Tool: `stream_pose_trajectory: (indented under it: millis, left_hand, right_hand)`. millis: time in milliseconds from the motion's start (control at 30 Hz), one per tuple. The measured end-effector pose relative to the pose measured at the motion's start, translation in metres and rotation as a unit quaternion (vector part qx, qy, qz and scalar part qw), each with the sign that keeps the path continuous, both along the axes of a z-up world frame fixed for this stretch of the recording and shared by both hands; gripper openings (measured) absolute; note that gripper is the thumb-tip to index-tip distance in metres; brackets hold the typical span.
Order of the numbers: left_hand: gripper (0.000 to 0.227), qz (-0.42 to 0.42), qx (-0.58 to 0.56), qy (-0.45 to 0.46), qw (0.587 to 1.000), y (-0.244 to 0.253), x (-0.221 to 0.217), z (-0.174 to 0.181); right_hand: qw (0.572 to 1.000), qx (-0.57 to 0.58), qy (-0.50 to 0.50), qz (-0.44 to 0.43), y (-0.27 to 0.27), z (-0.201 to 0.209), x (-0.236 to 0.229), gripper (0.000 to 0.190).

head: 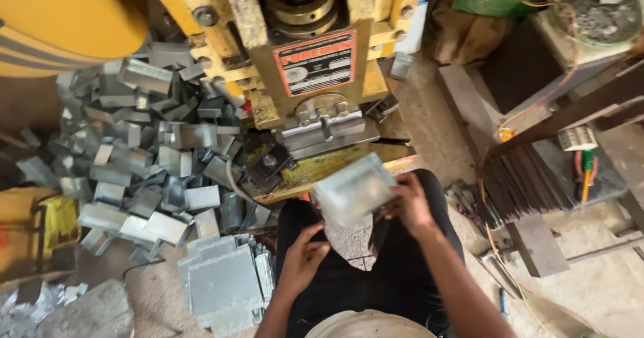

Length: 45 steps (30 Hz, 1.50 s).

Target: The person operates a yellow hydraulic press machine to cut or shape small rectangular metal sheets. They repeatedly pick up a sheet, place it under the press, activate the machine, and then remove the processed piece, stacking it with others.

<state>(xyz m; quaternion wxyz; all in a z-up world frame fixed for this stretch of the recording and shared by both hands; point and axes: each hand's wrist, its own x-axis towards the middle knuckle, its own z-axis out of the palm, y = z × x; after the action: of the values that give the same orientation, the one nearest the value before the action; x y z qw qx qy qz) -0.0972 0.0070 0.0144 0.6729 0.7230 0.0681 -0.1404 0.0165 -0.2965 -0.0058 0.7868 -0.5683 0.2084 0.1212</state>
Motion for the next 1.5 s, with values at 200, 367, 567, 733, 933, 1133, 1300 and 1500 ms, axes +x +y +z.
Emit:
stream_pose_trajectory:
  millis: [200, 367, 567, 733, 933, 1133, 1300, 1500]
  left_hand:
    - [0.039, 0.253, 0.255, 0.004, 0.933, 0.097, -0.04, -0.082]
    - [0.083, 0.246, 0.5, 0.056, 0.829, 0.139, -0.077, -0.134]
    - [0.106, 0.11, 0.568, 0.229, 0.783, 0.126, -0.103, -0.141]
    - [0.1, 0.087, 0.603, 0.191, 0.769, 0.142, -0.131, -0.151]
    - [0.127, 0.184, 0.553, 0.27, 0.766, 0.199, -0.11, -0.15]
    - [0.156, 0.266, 0.461, 0.364, 0.764, 0.227, -0.095, -0.162]
    - [0.144, 0.259, 0.487, 0.292, 0.781, 0.198, -0.087, -0.153]
    - [0.129, 0.128, 0.535, 0.294, 0.782, 0.111, -0.073, -0.134]
  right_hand:
    - [0.974, 0.106, -0.168, -0.111, -0.105, 0.036, 0.017, 0.03]
    - [0.968, 0.178, -0.134, -0.115, -0.118, 0.055, 0.038, 0.041]
    - [0.977, 0.185, -0.103, 0.003, -0.078, 0.009, 0.015, 0.035]
    - [0.989, 0.142, -0.034, 0.012, -0.046, -0.004, -0.006, 0.04]
    - [0.991, 0.126, -0.006, 0.038, -0.036, -0.029, -0.018, 0.042]
    - [0.985, 0.159, 0.006, 0.063, -0.035, -0.04, -0.032, 0.033]
    - [0.987, 0.146, 0.023, 0.069, -0.005, -0.033, -0.04, 0.034]
    - [0.984, 0.131, 0.044, 0.109, 0.028, -0.016, -0.042, 0.032]
